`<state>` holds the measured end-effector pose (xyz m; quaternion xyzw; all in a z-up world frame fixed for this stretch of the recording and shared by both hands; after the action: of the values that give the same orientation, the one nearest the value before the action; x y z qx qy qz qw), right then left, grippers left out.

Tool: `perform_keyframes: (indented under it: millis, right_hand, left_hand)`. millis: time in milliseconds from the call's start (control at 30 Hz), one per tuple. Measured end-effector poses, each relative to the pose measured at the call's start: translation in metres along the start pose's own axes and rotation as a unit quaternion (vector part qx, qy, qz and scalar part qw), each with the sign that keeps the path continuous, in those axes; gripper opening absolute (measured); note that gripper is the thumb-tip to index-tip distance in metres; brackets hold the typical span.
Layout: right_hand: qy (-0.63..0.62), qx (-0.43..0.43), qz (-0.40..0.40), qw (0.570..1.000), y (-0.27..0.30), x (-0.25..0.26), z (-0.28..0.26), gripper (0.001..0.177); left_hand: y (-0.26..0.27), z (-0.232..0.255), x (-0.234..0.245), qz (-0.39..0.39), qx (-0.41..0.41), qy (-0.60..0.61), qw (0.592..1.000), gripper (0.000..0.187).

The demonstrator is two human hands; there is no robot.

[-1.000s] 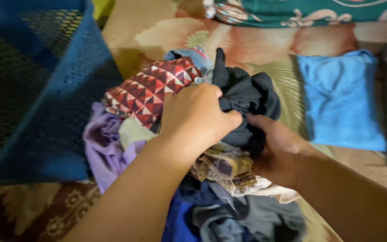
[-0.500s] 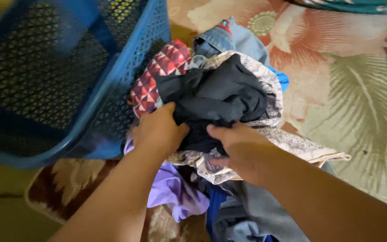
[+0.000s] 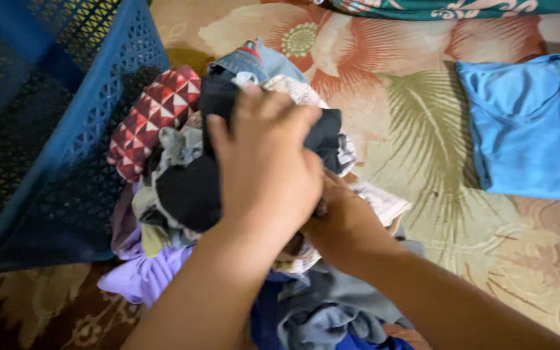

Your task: The person folds a patterned cloth, a blue t-shirt, and a black t-shirt on a bed. They smooth and fold each item by hand, then place the finished folds on the bed.

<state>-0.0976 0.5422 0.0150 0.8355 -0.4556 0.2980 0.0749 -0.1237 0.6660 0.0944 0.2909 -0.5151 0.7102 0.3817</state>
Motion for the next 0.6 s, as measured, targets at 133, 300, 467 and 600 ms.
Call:
perform_keyframes:
  millis: [133, 300, 467, 600]
  right_hand:
    - [-0.201, -0.309, -0.093, 0.925, 0.005, 0.047, 0.038, 0.042]
    - [-0.118, -0.311, -0.032, 0.943, 0.022, 0.125, 0.095, 0.039]
    - [-0.052, -0.349, -0.019, 0.936, 0.043, 0.191, 0.172, 0.043]
    - [-0.041, -0.371, -0.006, 0.928, 0.049, 0.232, 0.223, 0.041]
  left_hand:
    - [-0.013, 0.035, -0.028, -0.213, 0.104, -0.041, 0.971, 0.028]
    - [-0.029, 0.094, -0.076, -0.06, 0.054, -0.066, 0.995, 0.023]
    - [-0.032, 0.152, -0.157, -0.187, 0.042, -0.004, 0.981, 0.032]
    - [-0.029, 0.184, -0.223, -0.277, 0.079, 0.031, 0.957, 0.023]
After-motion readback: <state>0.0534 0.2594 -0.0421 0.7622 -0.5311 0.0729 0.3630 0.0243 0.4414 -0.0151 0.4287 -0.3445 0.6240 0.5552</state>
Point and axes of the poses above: each hand's wrist, its own y-axis away from the middle knuckle, its own x-axis out of the back of the hand, z = x × y, the point moved 2 cm from there along -y, towards the middle knuckle, and after that the axes turned 3 degrees about -z, right-handed, at the moved point
